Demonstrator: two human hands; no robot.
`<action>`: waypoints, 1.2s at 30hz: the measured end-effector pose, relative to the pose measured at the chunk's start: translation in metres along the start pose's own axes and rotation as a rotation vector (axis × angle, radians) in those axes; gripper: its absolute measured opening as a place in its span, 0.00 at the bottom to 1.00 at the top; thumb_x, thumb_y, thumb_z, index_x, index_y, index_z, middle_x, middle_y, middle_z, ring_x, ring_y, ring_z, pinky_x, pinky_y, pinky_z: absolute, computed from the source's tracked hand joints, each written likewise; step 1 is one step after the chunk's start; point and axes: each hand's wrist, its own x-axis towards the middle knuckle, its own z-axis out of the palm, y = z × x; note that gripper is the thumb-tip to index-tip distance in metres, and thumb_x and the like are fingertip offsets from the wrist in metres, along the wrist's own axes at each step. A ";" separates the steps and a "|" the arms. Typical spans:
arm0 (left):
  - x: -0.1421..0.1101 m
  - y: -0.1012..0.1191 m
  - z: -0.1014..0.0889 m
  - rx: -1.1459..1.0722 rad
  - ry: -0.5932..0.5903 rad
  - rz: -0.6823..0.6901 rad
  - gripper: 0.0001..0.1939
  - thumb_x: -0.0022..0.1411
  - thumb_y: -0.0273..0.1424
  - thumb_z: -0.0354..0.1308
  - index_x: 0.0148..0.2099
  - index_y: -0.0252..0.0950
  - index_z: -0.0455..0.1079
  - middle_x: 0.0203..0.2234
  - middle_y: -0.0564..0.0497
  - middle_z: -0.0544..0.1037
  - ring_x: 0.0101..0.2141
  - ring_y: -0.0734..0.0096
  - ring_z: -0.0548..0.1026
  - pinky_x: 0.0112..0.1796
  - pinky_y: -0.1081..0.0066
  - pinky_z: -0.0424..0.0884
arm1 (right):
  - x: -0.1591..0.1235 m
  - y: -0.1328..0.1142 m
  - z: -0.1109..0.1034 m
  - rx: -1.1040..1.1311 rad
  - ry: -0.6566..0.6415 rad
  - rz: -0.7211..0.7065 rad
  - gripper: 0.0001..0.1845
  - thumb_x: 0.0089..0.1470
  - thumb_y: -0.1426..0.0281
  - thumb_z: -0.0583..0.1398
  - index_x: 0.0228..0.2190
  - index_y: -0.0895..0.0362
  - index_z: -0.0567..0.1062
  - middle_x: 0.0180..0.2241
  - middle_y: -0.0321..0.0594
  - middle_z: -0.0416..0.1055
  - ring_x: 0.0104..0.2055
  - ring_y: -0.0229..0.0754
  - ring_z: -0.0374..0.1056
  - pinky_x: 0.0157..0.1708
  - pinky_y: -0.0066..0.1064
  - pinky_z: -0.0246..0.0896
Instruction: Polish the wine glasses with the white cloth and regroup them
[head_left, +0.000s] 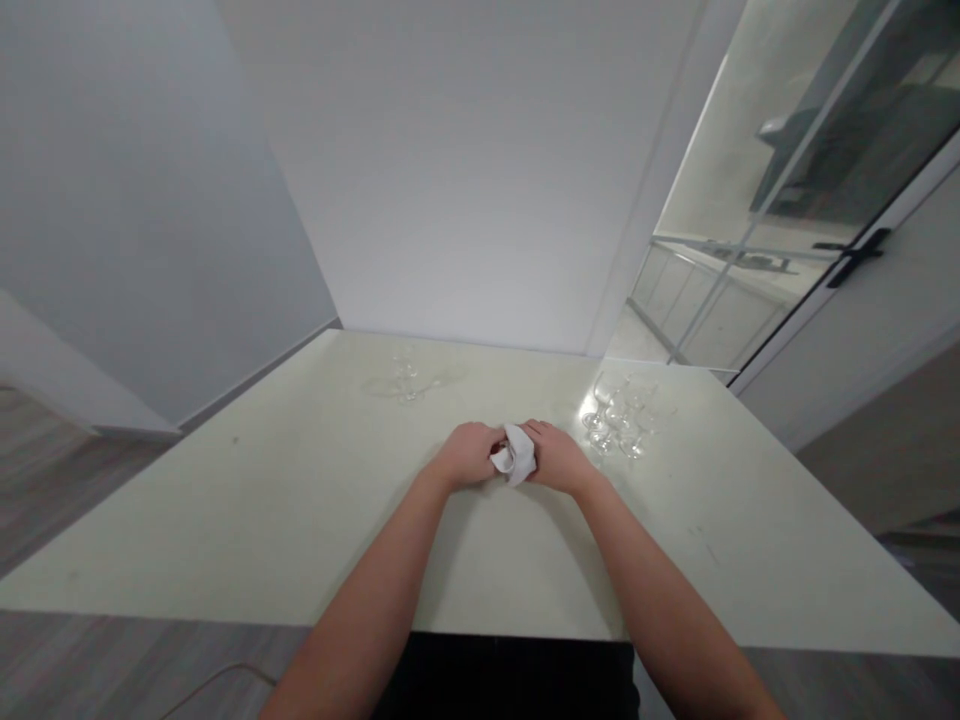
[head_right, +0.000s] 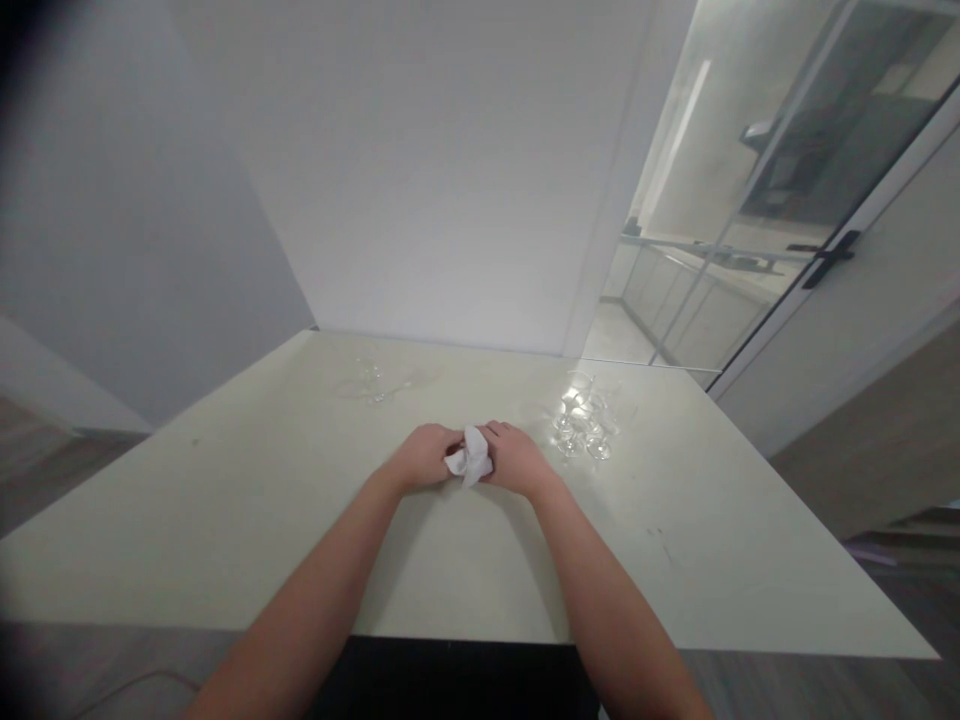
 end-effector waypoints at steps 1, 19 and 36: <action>-0.001 0.001 0.000 0.069 0.008 0.030 0.08 0.51 0.34 0.58 0.31 0.36 0.75 0.25 0.44 0.79 0.26 0.61 0.75 0.28 0.70 0.61 | 0.000 0.001 -0.001 0.026 0.001 0.045 0.30 0.36 0.68 0.72 0.45 0.54 0.76 0.42 0.45 0.74 0.43 0.51 0.69 0.46 0.41 0.63; 0.000 -0.007 0.009 0.283 0.230 0.201 0.09 0.60 0.30 0.51 0.35 0.36 0.73 0.21 0.47 0.76 0.24 0.67 0.72 0.34 0.68 0.65 | -0.006 0.001 -0.008 0.762 -0.259 0.279 0.22 0.44 0.62 0.69 0.42 0.57 0.76 0.39 0.39 0.76 0.41 0.44 0.71 0.46 0.37 0.66; 0.007 -0.014 0.013 -1.059 -0.202 -0.474 0.14 0.53 0.41 0.58 0.29 0.33 0.68 0.14 0.57 0.65 0.13 0.80 0.58 0.17 0.76 0.52 | -0.005 -0.027 0.002 0.321 0.350 -0.173 0.34 0.47 0.68 0.66 0.57 0.49 0.67 0.58 0.49 0.61 0.61 0.55 0.56 0.62 0.49 0.52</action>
